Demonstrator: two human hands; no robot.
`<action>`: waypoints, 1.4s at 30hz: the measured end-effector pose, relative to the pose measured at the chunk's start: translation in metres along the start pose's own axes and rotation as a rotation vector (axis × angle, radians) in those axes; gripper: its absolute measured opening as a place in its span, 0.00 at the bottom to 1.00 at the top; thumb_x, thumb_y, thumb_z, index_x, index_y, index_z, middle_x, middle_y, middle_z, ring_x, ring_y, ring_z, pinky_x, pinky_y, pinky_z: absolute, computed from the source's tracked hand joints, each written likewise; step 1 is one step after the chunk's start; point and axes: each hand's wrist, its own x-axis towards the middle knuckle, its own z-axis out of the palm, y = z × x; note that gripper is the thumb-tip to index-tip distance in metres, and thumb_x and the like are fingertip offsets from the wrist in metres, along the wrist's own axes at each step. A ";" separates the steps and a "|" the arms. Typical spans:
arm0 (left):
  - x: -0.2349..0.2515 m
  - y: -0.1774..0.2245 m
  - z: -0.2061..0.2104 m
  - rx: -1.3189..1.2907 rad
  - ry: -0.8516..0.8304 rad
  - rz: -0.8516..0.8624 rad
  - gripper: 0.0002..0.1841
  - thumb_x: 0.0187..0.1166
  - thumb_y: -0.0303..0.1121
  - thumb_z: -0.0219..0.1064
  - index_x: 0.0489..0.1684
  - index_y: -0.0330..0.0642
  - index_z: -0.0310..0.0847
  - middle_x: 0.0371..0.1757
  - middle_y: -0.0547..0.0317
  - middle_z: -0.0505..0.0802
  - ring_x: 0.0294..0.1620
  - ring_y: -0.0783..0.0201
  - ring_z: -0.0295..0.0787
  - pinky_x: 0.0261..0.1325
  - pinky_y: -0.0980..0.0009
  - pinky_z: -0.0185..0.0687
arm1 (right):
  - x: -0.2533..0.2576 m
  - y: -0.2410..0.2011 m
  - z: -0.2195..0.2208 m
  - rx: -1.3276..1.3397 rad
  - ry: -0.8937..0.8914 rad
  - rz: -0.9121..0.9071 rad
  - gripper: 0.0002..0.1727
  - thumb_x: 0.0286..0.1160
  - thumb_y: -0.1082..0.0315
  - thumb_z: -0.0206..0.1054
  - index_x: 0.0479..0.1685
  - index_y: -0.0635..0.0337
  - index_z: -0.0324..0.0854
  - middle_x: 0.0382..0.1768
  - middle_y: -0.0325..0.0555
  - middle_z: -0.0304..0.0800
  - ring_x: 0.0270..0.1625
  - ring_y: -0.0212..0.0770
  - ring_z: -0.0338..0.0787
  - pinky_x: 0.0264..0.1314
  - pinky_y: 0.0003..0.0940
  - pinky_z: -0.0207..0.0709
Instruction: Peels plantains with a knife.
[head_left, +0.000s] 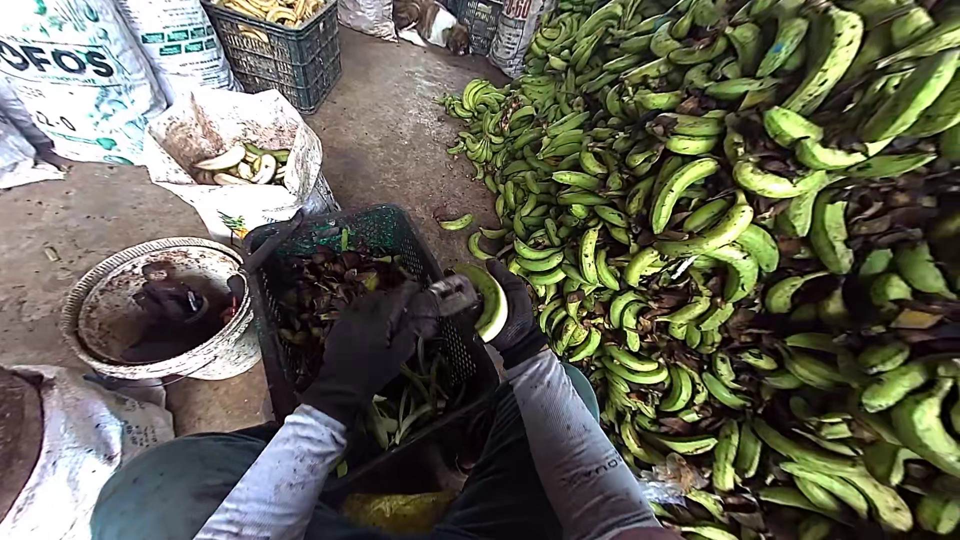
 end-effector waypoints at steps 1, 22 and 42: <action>-0.004 0.001 0.006 0.045 0.025 0.106 0.34 0.82 0.64 0.54 0.81 0.56 0.77 0.60 0.42 0.91 0.60 0.41 0.89 0.60 0.37 0.82 | 0.001 -0.002 -0.007 0.021 -0.019 -0.007 0.30 0.87 0.40 0.43 0.46 0.54 0.83 0.31 0.43 0.88 0.29 0.36 0.88 0.31 0.33 0.86; -0.008 -0.002 -0.007 -0.223 -0.173 -0.286 0.30 0.81 0.63 0.61 0.75 0.55 0.78 0.50 0.55 0.92 0.46 0.56 0.90 0.52 0.46 0.85 | -0.006 0.003 -0.014 -0.033 -0.129 0.097 0.28 0.85 0.45 0.44 0.35 0.57 0.81 0.21 0.41 0.82 0.18 0.32 0.82 0.20 0.25 0.80; -0.005 -0.004 -0.016 -0.336 -0.122 -0.399 0.24 0.84 0.58 0.61 0.68 0.56 0.81 0.40 0.59 0.90 0.37 0.61 0.86 0.44 0.52 0.83 | -0.010 0.005 -0.018 -0.211 -0.138 0.098 0.33 0.89 0.42 0.38 0.44 0.57 0.83 0.25 0.44 0.86 0.21 0.34 0.85 0.22 0.26 0.82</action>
